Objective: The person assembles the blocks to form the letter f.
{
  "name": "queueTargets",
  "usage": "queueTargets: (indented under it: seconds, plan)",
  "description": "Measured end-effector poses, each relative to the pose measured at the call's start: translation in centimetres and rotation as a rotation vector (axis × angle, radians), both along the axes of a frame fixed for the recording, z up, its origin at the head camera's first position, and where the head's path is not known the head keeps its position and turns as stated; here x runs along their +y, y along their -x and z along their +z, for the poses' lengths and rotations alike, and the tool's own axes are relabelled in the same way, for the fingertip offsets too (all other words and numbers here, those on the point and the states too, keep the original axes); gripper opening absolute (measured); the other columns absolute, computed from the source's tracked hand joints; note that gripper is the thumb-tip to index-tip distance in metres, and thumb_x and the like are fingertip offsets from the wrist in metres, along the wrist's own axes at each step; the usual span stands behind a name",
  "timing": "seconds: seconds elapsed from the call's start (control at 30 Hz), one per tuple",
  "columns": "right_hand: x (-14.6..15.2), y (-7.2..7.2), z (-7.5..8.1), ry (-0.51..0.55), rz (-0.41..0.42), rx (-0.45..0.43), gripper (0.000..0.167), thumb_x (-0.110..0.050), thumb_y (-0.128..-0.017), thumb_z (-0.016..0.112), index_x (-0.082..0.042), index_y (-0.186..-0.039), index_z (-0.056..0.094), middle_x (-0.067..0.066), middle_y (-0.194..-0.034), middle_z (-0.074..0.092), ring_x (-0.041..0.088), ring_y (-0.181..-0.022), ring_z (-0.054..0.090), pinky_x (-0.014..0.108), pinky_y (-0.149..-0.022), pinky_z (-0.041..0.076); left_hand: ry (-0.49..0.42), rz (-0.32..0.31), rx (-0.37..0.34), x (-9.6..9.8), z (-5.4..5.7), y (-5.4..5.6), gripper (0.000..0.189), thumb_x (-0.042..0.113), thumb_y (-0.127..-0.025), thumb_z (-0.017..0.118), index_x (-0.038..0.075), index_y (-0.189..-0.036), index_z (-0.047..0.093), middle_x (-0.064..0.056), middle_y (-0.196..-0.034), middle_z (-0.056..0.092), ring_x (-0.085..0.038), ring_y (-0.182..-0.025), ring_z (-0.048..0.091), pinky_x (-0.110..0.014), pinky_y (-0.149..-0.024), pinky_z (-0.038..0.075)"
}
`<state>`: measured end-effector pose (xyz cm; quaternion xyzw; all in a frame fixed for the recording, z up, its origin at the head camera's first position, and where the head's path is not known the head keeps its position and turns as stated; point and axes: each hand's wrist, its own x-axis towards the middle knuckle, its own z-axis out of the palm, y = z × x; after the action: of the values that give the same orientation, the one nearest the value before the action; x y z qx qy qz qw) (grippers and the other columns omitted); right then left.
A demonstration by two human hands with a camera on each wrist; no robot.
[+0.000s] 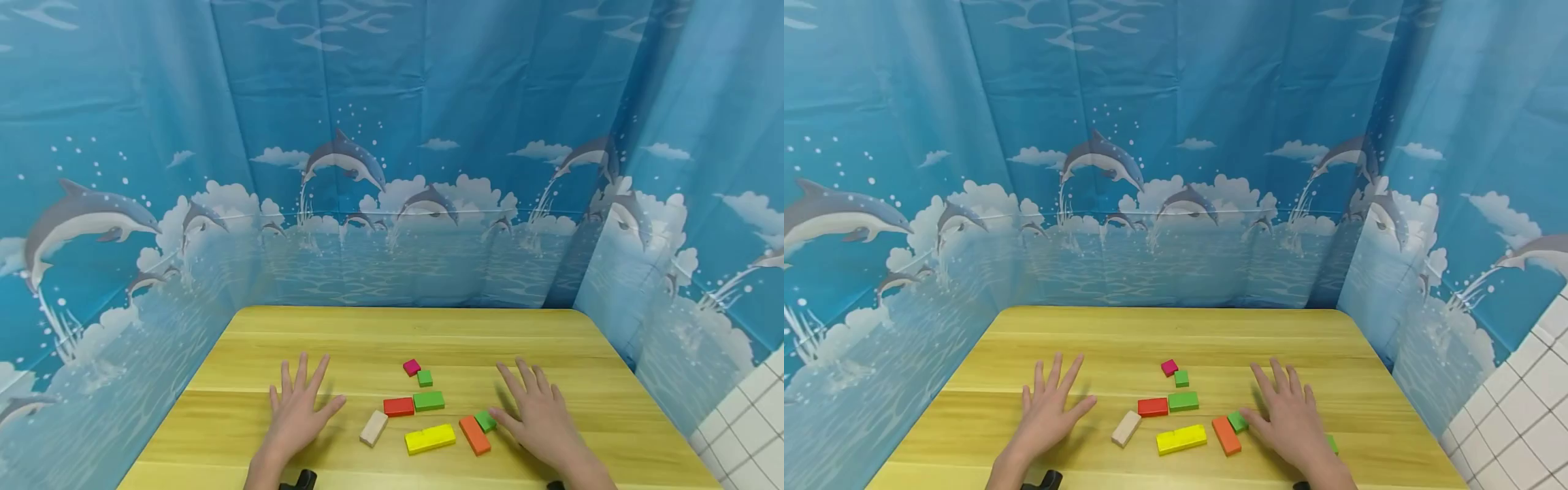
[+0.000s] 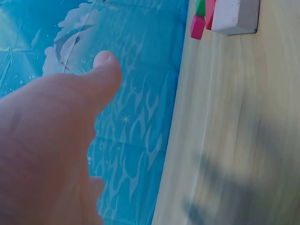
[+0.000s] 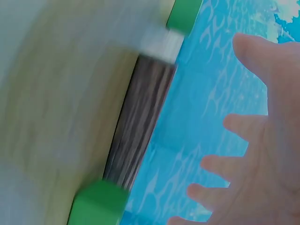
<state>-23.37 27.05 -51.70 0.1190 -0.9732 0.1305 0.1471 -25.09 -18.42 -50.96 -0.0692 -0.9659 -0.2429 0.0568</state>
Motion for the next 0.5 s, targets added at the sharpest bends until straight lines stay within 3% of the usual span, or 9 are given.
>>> queueTargets:
  seconds: [0.2, 0.5]
  plan:
    - [-1.8, -0.4, 0.4, 0.054, 0.037, -0.011, 0.087, -0.061, -0.090, 0.066, -0.025, -0.160, 0.029, 0.022, -0.157, 0.033, 0.048, -0.138, 0.034, 0.074, -0.098, 0.034, -0.060, -0.045, -0.008, 0.5, 0.3, 0.3, 0.085, 0.078, -0.090, 0.046, 0.049, -0.159, 0.006, -0.008, -0.168, -0.003, -0.044, -0.149, -0.015, -0.081, -0.104, 0.004]
    - [-5.5, -0.8, 1.0, 0.124, 0.122, -0.056, 0.088, -0.053, -0.086, 0.076, -0.027, -0.159, 0.033, 0.016, -0.154, 0.040, 0.038, -0.137, 0.040, 0.065, -0.100, 0.040, -0.175, -0.167, -0.048, 1.3, 0.1, -0.4, 0.074, 0.070, -0.095, 0.049, 0.053, -0.157, 0.014, -0.016, -0.165, 0.016, -0.050, -0.149, 0.003, -0.080, -0.103, 0.017]
